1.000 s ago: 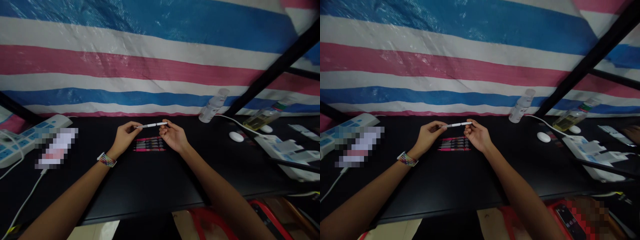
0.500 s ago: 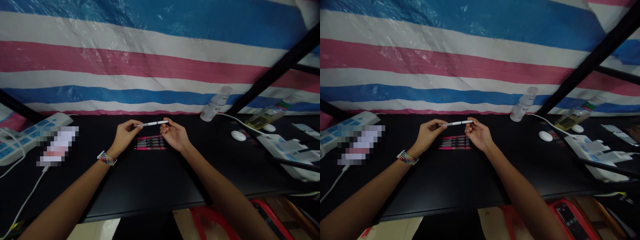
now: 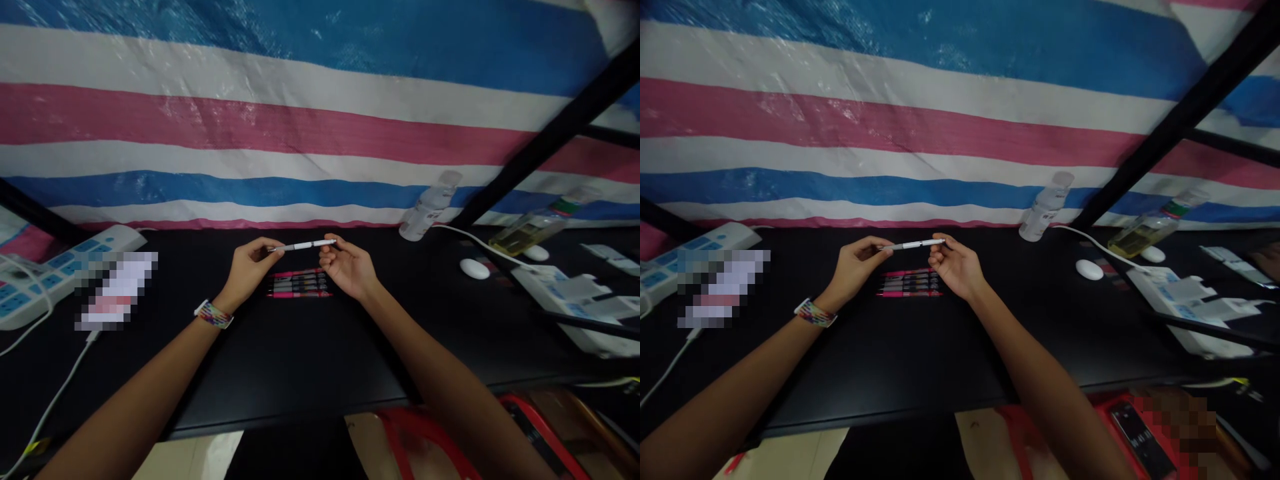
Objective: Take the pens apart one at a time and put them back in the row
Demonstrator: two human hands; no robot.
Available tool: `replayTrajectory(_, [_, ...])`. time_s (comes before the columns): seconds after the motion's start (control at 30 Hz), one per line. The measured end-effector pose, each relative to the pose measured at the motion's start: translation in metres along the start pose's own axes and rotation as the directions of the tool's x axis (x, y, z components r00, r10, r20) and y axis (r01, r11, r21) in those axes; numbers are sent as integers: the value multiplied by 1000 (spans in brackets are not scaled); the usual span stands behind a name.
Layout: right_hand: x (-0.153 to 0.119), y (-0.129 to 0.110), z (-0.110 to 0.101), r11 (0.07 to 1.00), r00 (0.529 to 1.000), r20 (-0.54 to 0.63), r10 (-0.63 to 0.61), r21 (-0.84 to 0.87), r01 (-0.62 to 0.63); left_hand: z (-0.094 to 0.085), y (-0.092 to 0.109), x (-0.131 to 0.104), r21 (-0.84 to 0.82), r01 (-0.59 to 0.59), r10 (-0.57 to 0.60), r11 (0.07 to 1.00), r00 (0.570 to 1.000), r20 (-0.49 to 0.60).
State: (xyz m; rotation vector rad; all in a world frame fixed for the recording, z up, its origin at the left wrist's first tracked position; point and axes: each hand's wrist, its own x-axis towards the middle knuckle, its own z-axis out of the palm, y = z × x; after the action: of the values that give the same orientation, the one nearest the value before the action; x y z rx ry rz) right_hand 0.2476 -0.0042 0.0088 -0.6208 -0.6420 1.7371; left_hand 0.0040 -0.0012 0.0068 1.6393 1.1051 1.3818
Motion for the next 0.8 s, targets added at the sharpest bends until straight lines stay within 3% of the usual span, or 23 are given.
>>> replayTrajectory(0.33, [2,0,0,999,1000,1,-28,-34,28,0,-1,0,-22,-12,12,1000,1000,-3])
replayTrajectory(0.43, [2,0,-2,952,991,5,-136,-277,132,-1,-3,1,-17,-14,14,1000,1000,5])
replayTrajectory(0.47, [1,0,-3,883,975,8,-222,-423,204,-1,-4,1,-10,-17,17,1000,1000,9])
replayTrajectory(0.53, [0,0,-5,636,910,83,-407,-689,348,-2,-6,1,22,-28,27,999,999,26])
replayTrajectory(0.6, [-1,1,-8,388,847,219,-485,-813,433,-3,-8,1,103,-42,35,994,997,69])
replayTrajectory(0.7, [-1,3,-13,199,830,365,-421,-856,477,-4,-10,-1,295,-104,56,950,985,164])
replayTrajectory(0.8, [0,4,-19,63,840,416,-349,-884,463,-5,-11,-2,425,-191,90,885,965,247])
